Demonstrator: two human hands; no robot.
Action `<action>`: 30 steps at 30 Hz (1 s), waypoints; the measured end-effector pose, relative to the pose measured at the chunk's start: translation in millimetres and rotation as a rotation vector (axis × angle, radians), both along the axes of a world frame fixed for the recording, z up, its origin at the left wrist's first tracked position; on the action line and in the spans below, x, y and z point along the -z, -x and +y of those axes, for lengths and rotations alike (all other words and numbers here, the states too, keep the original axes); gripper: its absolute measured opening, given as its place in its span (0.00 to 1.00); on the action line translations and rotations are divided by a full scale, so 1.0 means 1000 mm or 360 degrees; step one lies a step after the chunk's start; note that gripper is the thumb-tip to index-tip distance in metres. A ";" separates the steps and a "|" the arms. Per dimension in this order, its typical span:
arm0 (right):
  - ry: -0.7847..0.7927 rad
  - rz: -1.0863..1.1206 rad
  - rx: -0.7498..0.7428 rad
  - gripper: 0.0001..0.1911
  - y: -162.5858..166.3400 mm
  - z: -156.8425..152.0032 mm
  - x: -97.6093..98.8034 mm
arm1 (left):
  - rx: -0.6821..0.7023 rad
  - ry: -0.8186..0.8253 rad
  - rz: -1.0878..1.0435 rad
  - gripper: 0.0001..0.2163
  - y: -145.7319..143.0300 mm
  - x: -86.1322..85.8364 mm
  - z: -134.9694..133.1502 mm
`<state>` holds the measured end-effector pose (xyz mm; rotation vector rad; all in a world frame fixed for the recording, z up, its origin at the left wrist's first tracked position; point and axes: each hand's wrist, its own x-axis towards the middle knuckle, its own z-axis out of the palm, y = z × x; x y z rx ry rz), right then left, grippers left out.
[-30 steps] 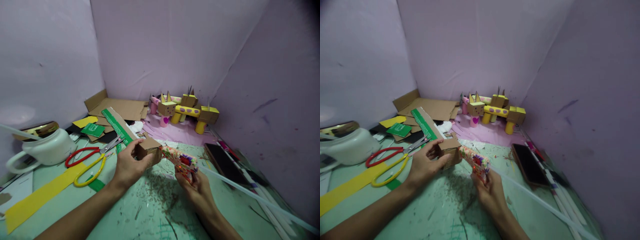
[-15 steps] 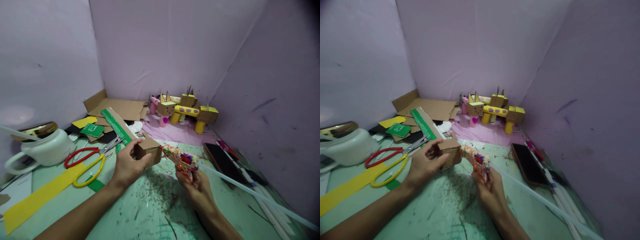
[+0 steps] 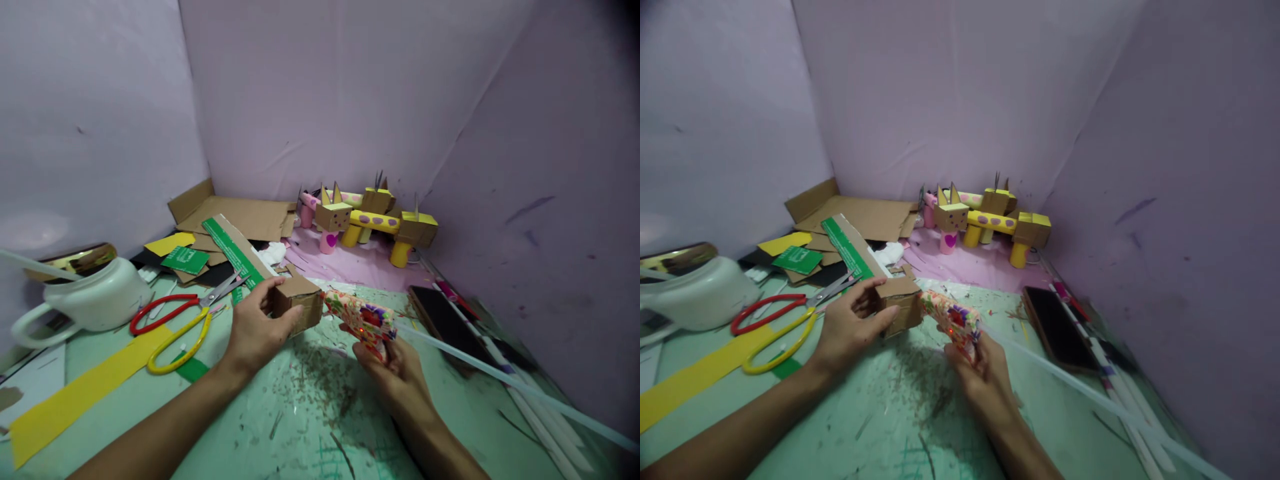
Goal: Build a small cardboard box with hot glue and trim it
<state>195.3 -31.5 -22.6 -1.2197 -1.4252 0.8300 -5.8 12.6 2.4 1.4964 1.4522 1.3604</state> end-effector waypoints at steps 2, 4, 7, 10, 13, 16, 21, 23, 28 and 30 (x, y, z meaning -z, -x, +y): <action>0.0017 0.0029 -0.0003 0.13 0.000 0.000 0.000 | -0.0007 0.0029 -0.0015 0.26 0.000 0.000 0.000; 0.0048 0.0022 0.0018 0.12 -0.001 0.000 0.003 | 0.0001 0.0042 -0.0027 0.27 0.000 -0.001 0.000; 0.0096 -0.0028 0.0057 0.11 -0.002 0.000 0.006 | 0.0010 0.0043 -0.0027 0.27 0.000 -0.001 0.000; 0.0093 -0.0018 0.0053 0.11 -0.003 0.000 0.006 | 0.0004 0.0037 -0.0018 0.27 0.000 -0.001 0.000; 0.0046 0.0045 0.0033 0.14 -0.001 0.001 0.002 | -0.0001 0.0021 -0.0008 0.27 0.001 -0.001 0.000; 0.0051 0.0081 0.0032 0.16 0.001 0.002 0.000 | 0.0001 0.0014 0.0020 0.26 0.001 0.001 0.001; 0.0081 0.0040 0.0068 0.17 -0.001 0.002 0.000 | -0.0025 -0.0050 0.0125 0.25 0.001 0.002 -0.001; 0.0062 0.0008 0.0089 0.16 -0.002 0.002 0.001 | -0.0039 -0.0089 0.0171 0.25 0.001 0.001 -0.002; 0.0059 -0.0034 0.0142 0.12 -0.002 0.001 -0.002 | -0.0036 -0.0119 0.0230 0.24 0.001 0.000 -0.003; 0.0049 -0.0028 0.0188 0.11 0.000 0.001 -0.004 | -0.0035 -0.0117 0.0226 0.24 0.001 0.000 -0.003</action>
